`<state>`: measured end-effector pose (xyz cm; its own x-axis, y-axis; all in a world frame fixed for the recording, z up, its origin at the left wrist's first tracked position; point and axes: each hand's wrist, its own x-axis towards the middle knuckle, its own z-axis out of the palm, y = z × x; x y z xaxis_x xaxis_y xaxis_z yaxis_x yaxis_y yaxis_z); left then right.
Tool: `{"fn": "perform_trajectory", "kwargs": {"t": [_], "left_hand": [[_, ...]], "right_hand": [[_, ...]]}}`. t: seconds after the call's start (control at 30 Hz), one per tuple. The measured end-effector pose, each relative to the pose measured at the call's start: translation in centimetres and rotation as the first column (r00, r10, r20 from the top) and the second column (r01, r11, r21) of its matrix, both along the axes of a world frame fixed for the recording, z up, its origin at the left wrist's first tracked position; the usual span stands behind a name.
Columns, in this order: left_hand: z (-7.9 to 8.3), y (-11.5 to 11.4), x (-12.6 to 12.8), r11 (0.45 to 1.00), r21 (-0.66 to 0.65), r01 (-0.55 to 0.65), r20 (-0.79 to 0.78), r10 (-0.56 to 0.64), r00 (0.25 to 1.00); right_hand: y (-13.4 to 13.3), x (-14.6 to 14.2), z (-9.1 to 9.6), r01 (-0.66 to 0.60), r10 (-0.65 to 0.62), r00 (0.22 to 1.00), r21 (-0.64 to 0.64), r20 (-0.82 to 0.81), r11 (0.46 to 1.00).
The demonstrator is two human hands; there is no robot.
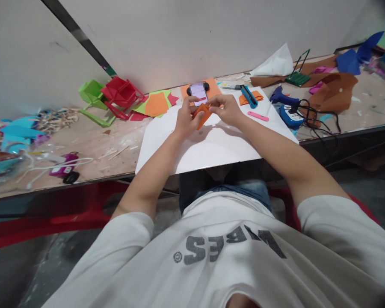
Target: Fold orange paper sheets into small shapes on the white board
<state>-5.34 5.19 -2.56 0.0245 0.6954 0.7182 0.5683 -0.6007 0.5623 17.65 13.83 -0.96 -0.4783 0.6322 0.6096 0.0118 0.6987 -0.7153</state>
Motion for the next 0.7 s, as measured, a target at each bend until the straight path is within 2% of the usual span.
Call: {"fn": "perform_trajectory", "kwargs": {"t": [0.23, 0.47, 0.6, 0.7], "left_hand": [[-0.2, 0.0, -0.3, 0.999, -0.048, 0.021, -0.049, -0.023, 0.999], [-0.2, 0.4, -0.4, 0.996, -0.036, -0.078, -0.13, 0.073, 0.989], [0.0, 0.2, -0.3, 0.995, -0.078, -0.062, -0.159, 0.049, 0.986], [-0.1, -0.5, 0.0, 0.993, -0.114, -0.021, -0.196, -0.002, 0.981]], "right_hand": [[-0.1, 0.0, 0.1, -0.06, 0.06, 0.998, -0.032, -0.007, 0.998], [-0.4, 0.1, 0.4, -0.064, 0.065, 0.998, -0.012, 0.018, 0.998], [-0.8, 0.4, 0.3, -0.067, 0.063, 0.995, 0.051, 0.081, 0.996], [-1.2, 0.6, 0.3, -0.069, 0.021, 0.972, 0.197, 0.235, 0.978]]}}
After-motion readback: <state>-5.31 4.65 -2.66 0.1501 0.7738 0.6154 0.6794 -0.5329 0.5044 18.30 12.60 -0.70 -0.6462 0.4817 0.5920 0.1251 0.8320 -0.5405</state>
